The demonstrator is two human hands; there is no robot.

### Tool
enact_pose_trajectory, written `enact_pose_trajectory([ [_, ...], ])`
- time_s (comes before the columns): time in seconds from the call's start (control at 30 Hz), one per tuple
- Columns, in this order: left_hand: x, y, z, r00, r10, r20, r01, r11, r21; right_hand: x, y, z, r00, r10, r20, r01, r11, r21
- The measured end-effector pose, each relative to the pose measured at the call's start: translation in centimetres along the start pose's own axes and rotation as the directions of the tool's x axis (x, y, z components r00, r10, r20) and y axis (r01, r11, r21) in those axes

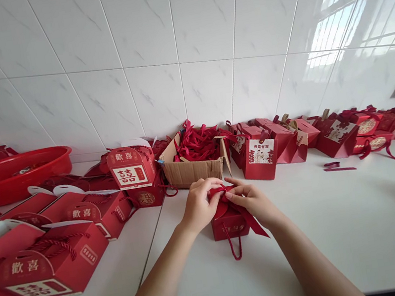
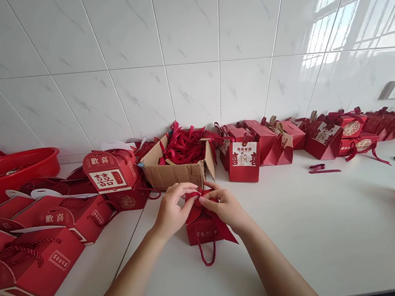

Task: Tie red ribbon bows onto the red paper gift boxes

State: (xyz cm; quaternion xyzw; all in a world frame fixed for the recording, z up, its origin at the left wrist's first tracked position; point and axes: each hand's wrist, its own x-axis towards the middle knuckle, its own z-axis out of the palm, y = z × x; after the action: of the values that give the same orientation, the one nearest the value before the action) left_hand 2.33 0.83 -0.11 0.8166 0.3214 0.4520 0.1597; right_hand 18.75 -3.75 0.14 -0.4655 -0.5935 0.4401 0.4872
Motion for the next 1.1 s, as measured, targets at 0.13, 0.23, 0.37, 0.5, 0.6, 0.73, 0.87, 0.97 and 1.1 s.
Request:
enact_pose_trajectory([
  [0.13,0.0,0.0,0.2,0.998,-0.070,-0.001,0.069,0.989,-0.128,0.0,0.1,0.3,1.000,-0.003,0.009,0.003,0.998,0.055],
  [0.23,0.2,0.3,-0.5,0.989,-0.147,-0.013,0.144,0.981,-0.131,0.1,0.3,0.3,0.999,0.031,-0.009,-0.030,0.996,0.086],
  [0.37,0.5,1.0,-1.6,0.961,-0.213,0.177,0.242,0.956,-0.164,0.2,0.5,0.1,0.998,0.054,-0.018,-0.053,0.994,0.093],
  [0.5,0.6,1.0,-1.7,0.943,-0.219,0.253,0.273,0.940,-0.205,0.2,0.6,0.3,0.998,0.046,-0.043,-0.043,0.997,0.058],
  [0.6,0.7,0.4,-1.8,0.946,-0.220,0.237,0.266,0.947,-0.182,0.0,0.5,0.5,0.996,0.042,-0.074,-0.042,0.999,0.001],
  [0.73,0.8,-0.1,-2.6,0.932,-0.208,0.298,0.268,0.947,-0.175,-0.3,0.0,0.7,0.997,0.012,-0.072,-0.017,0.997,-0.076],
  [0.87,0.7,-0.1,-3.0,0.915,-0.202,0.349,0.275,0.946,-0.171,-0.4,-0.2,0.8,0.998,-0.005,-0.066,-0.001,0.996,-0.090],
  [0.97,0.7,0.0,-2.8,0.925,-0.185,0.333,0.251,0.953,-0.167,-0.4,-0.3,0.8,0.999,0.000,-0.050,-0.004,0.997,-0.083],
  [1.1,0.8,0.0,-2.7,0.933,-0.153,0.326,0.232,0.947,-0.221,-0.4,-0.2,0.6,0.999,0.012,-0.053,-0.016,0.996,-0.092],
])
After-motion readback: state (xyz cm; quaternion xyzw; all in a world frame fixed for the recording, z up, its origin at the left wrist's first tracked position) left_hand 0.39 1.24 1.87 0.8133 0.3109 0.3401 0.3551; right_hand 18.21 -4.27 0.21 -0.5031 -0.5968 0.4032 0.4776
